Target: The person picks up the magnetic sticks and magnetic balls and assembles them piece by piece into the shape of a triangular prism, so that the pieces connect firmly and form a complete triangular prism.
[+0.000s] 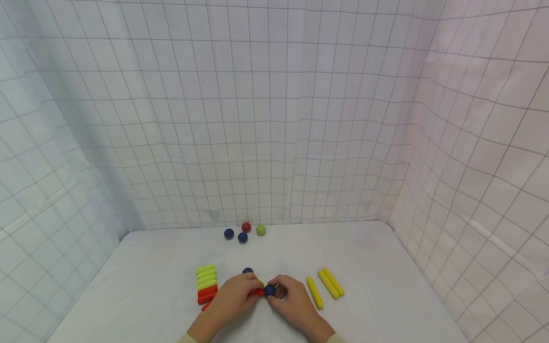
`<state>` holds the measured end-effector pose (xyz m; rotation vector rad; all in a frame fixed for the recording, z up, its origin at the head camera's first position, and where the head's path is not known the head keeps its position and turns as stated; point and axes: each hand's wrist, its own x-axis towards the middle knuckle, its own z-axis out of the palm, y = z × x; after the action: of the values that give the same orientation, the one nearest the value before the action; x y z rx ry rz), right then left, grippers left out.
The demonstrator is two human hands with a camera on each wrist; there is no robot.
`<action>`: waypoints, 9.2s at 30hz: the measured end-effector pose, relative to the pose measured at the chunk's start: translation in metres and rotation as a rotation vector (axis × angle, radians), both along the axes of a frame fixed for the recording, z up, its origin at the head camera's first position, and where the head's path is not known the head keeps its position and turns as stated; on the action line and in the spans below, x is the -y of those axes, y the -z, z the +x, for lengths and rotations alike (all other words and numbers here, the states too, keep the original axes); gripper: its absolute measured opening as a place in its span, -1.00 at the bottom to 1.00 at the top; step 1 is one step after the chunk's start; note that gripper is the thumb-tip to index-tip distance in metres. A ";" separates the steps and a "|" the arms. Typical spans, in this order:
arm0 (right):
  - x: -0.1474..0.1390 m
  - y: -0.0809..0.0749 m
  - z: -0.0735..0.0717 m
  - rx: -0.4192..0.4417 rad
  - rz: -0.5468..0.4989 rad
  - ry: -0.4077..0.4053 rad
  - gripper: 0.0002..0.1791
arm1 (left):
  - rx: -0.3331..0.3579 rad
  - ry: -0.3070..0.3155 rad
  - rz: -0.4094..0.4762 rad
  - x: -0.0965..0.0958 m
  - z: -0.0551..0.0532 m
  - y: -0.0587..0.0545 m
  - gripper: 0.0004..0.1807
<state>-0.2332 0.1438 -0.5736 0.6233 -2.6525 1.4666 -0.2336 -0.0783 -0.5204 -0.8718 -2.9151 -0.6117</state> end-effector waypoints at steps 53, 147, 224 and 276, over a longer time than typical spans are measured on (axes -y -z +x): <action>0.003 -0.008 -0.009 -0.124 -0.012 -0.003 -0.68 | -0.110 -0.012 0.147 0.028 -0.014 -0.026 -0.84; 0.001 -0.002 -0.002 -0.090 -0.002 0.015 -0.67 | 0.135 -0.154 0.282 0.059 -0.093 -0.044 -0.69; 0.002 -0.004 0.000 -0.085 0.016 0.050 -0.66 | 0.310 -0.043 0.115 0.055 -0.020 -0.018 -0.71; 0.001 -0.007 0.002 -0.053 0.012 0.052 -0.66 | 0.165 -0.361 0.146 0.150 -0.042 -0.003 -0.66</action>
<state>-0.2314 0.1424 -0.5664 0.5810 -2.6187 1.4018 -0.2754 -0.2283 -0.5172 -0.2790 -3.0080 -0.8819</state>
